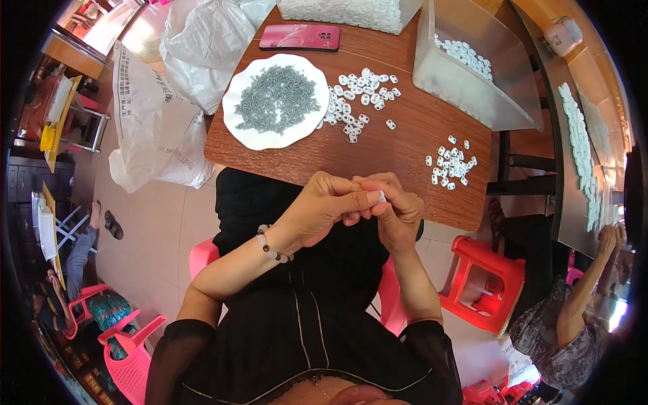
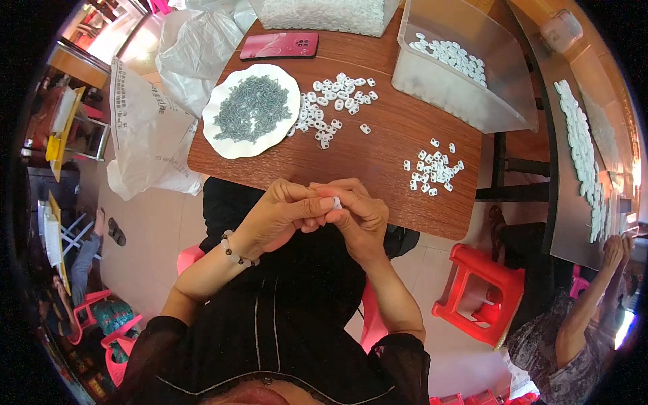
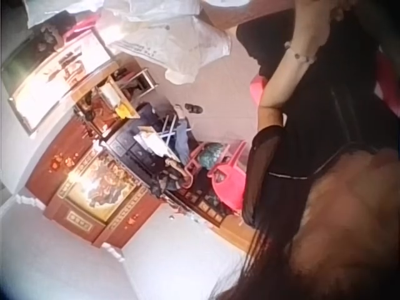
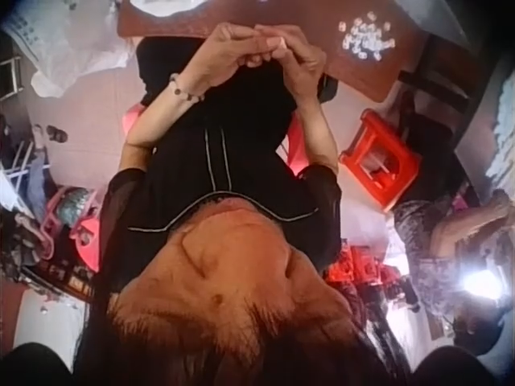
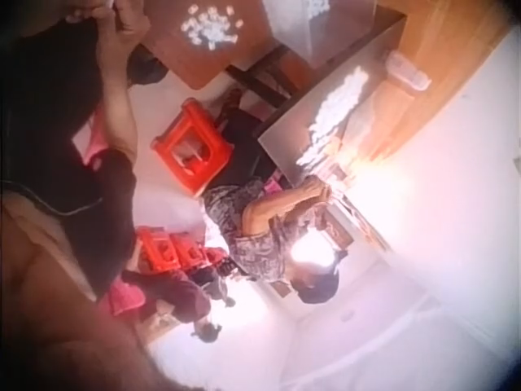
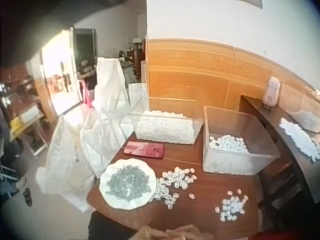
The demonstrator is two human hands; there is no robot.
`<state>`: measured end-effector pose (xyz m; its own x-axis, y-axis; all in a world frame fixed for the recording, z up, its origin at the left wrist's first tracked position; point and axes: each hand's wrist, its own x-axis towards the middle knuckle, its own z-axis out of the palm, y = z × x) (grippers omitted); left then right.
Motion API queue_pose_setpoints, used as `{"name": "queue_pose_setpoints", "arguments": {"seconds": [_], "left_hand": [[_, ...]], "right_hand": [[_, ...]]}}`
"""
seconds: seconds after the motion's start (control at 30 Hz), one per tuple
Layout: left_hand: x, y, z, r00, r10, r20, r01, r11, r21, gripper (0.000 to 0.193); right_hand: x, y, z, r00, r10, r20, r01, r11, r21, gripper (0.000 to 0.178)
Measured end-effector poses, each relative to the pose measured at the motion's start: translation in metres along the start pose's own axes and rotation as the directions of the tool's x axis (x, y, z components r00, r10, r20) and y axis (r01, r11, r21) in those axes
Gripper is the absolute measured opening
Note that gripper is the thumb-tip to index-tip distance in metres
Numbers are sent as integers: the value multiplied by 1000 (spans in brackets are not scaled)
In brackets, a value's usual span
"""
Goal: The person assembles small plastic components by hand, inserting tiny parts into plastic housings at a workbench.
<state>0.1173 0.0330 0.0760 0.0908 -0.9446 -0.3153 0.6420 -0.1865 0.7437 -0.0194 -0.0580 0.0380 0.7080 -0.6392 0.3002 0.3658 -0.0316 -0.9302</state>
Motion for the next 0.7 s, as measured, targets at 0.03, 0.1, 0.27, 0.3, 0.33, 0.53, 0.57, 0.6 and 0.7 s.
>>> {"name": "queue_pose_setpoints", "arguments": {"seconds": [0.03,0.1,0.27,0.3,0.33,0.53,0.57,0.6,0.7], "left_hand": [[-2,0,1,1000,-2,-14,2,1000,14,18],[-2,-2,2,1000,-4,-26,5,1000,30,19],[11,-13,-2,999,-4,-50,2,999,-54,21],[15,-15,-3,999,1,-47,-3,999,-53,21],[20,-15,-5,999,13,-31,-15,997,-77,23],[30,-15,-6,999,54,1,-53,997,-54,24],[31,-15,-6,998,59,7,-58,997,-53,24],[32,-15,-7,998,60,10,-59,997,-57,24],[34,-15,-10,997,72,36,-69,995,-72,23]], "right_hand": [[-1,1,1,1000,0,-2,0,1000,-1,37],[-3,5,2,999,-33,-33,33,999,2,35],[1,8,-4,996,54,-66,-54,999,3,40],[3,7,-6,982,170,-80,-166,985,55,45],[5,9,-8,983,164,-81,-160,986,52,45],[8,19,-18,981,193,-7,-184,945,271,59],[9,18,-18,979,204,1,-196,938,284,60],[9,17,-18,977,215,9,-208,932,298,61],[10,15,-16,978,209,-9,-197,936,292,61]]}}
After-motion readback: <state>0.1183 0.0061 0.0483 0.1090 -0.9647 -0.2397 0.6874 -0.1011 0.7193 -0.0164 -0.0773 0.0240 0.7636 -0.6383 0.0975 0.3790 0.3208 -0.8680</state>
